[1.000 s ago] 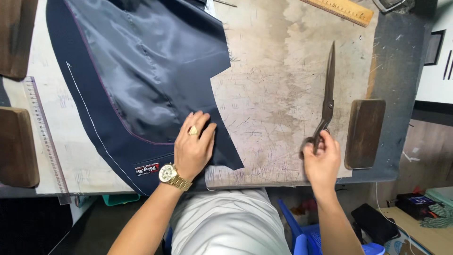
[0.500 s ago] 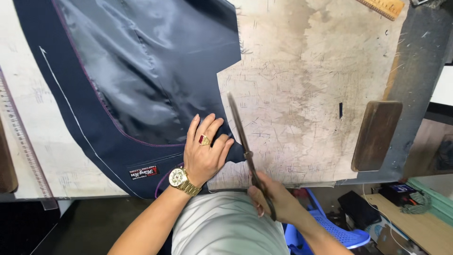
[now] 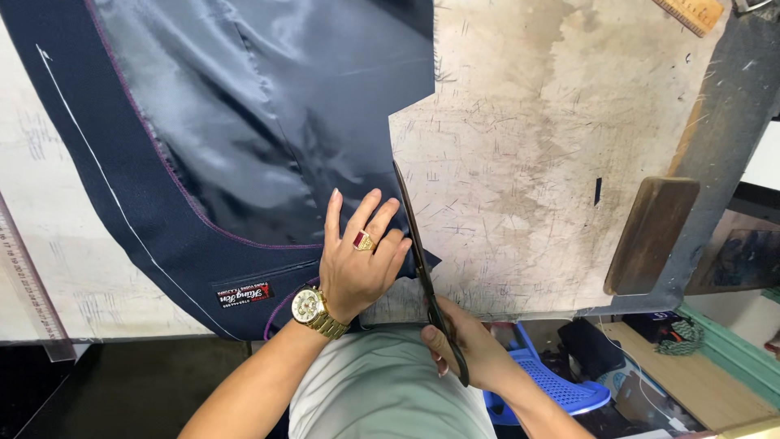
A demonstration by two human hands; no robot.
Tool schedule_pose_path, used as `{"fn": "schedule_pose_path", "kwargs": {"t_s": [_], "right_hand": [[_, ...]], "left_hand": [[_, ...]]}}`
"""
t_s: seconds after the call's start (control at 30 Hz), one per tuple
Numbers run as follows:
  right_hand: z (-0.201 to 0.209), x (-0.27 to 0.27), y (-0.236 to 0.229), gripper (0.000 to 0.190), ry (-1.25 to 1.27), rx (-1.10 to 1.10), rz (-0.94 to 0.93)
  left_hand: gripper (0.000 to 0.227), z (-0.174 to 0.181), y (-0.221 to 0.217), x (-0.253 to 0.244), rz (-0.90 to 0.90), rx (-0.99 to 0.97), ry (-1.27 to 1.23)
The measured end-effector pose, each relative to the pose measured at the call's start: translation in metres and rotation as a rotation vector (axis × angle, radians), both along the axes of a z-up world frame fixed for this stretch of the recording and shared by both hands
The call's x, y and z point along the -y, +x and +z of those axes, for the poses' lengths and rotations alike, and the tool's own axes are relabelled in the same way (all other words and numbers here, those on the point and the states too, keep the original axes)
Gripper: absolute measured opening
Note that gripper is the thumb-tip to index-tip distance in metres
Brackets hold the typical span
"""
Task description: The person trims the excess lining from a dark blue fabric piece with large scissors, then folds and adjusts the fabric by hand on a wooden workbench.
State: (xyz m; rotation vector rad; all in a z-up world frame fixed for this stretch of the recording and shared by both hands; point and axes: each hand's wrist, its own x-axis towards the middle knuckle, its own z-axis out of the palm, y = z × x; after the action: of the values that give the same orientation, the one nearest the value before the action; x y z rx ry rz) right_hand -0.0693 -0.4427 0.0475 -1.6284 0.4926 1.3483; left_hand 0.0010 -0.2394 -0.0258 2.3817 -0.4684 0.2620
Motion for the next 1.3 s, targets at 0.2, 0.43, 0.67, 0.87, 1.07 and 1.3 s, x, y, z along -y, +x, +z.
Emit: {"fn": "schedule_pose_path", "kwargs": {"t_s": [0.2, 0.43, 0.67, 0.87, 1.07, 1.3], "right_hand": [[0.006, -0.004, 0.004, 0.063, -0.052, -0.001, 0.015], [0.008, -0.009, 0.000, 0.062, -0.015, 0.024, -0.077], [0.006, -0.008, 0.001, 0.074, -0.011, 0.013, -0.017], [0.007, -0.008, 0.003, 0.067, -0.002, 0.031, -0.021], [0.002, -0.008, -0.004, 0.062, -0.003, 0.017, -0.043], [0.002, -0.010, -0.006, 0.058, 0.032, 0.000, -0.113]], "left_hand": [[0.014, 0.000, 0.001, 0.000, 0.011, 0.006, -0.017], [0.013, 0.002, 0.002, 0.001, 0.026, 0.028, -0.016], [0.013, 0.003, 0.003, 0.001, 0.026, 0.024, -0.031], [0.013, 0.002, 0.003, 0.001, 0.022, 0.034, -0.039], [0.012, 0.002, 0.002, 0.000, 0.014, 0.019, -0.059], [0.012, 0.002, 0.002, 0.000, 0.009, -0.001, -0.056]]}}
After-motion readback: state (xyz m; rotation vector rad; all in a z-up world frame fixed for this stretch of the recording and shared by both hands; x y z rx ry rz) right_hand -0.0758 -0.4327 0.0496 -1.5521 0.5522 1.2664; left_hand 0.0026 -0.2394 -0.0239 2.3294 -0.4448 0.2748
